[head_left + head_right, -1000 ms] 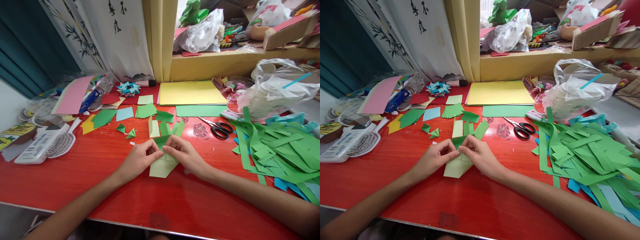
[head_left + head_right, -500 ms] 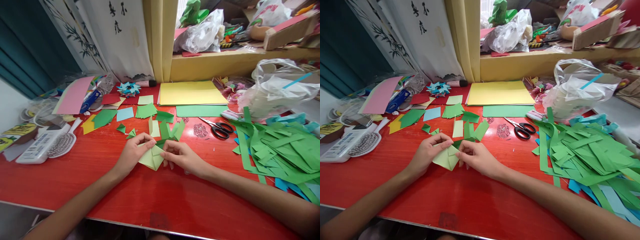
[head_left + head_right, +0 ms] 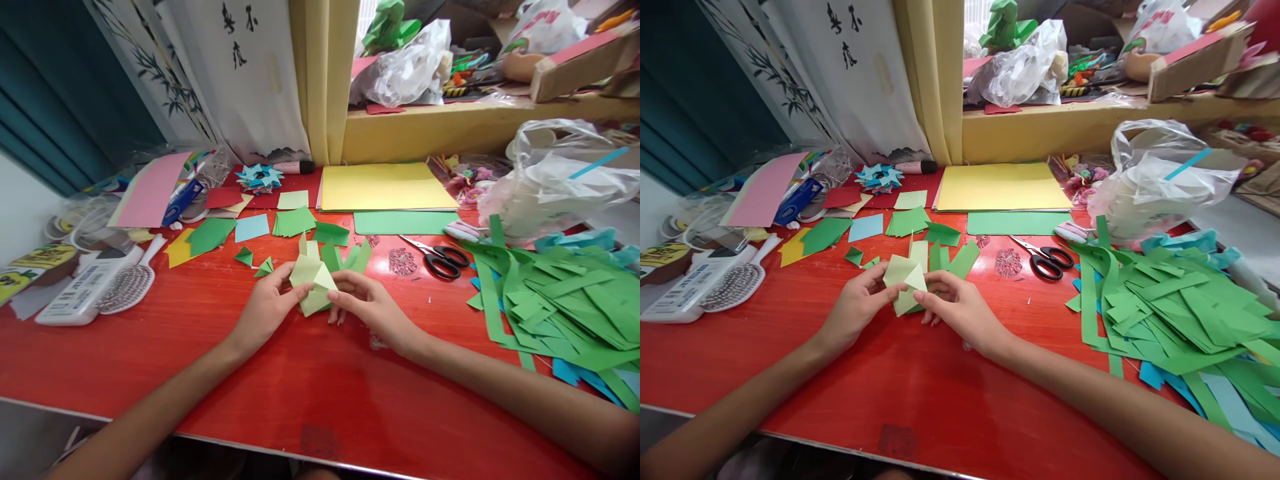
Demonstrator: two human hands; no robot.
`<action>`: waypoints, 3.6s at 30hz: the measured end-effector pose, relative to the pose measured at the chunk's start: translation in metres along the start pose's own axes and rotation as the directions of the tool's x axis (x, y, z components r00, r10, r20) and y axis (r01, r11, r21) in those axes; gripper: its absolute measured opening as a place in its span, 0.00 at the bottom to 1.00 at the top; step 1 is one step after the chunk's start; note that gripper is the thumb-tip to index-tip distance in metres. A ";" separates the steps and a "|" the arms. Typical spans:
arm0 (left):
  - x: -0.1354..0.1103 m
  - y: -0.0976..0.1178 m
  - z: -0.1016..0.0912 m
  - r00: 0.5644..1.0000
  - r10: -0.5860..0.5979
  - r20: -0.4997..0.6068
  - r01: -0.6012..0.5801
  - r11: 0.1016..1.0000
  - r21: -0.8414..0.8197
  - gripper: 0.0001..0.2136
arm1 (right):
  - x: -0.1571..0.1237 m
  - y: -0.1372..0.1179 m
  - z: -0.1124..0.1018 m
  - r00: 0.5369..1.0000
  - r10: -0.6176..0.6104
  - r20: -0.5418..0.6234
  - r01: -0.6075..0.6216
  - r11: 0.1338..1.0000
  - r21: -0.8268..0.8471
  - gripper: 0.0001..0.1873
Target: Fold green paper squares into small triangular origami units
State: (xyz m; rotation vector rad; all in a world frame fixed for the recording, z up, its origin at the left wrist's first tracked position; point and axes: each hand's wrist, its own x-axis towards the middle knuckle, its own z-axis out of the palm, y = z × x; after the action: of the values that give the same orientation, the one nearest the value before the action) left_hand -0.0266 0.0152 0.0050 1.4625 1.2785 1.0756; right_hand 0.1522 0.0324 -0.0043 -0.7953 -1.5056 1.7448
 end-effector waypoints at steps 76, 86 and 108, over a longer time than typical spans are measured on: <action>-0.008 0.007 0.007 0.999 0.016 -0.052 -0.008 0.988 0.154 0.06 | 0.005 0.006 -0.004 0.991 -0.069 -0.112 0.063 0.996 -0.057 0.10; -0.005 0.003 0.006 0.998 -0.056 -0.016 0.057 0.991 0.120 0.09 | 0.001 0.007 -0.004 0.994 -0.102 -0.039 0.085 0.946 -0.311 0.13; -0.003 0.003 0.006 0.988 -0.132 0.082 0.128 0.990 0.060 0.09 | 0.001 0.003 -0.002 0.999 -0.049 0.005 0.047 0.917 -0.396 0.13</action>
State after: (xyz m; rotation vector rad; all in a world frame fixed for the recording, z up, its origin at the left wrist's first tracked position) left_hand -0.0207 0.0112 0.0065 1.4291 1.3320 0.8897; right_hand 0.1533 0.0341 -0.0075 -0.9507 -1.8911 1.4155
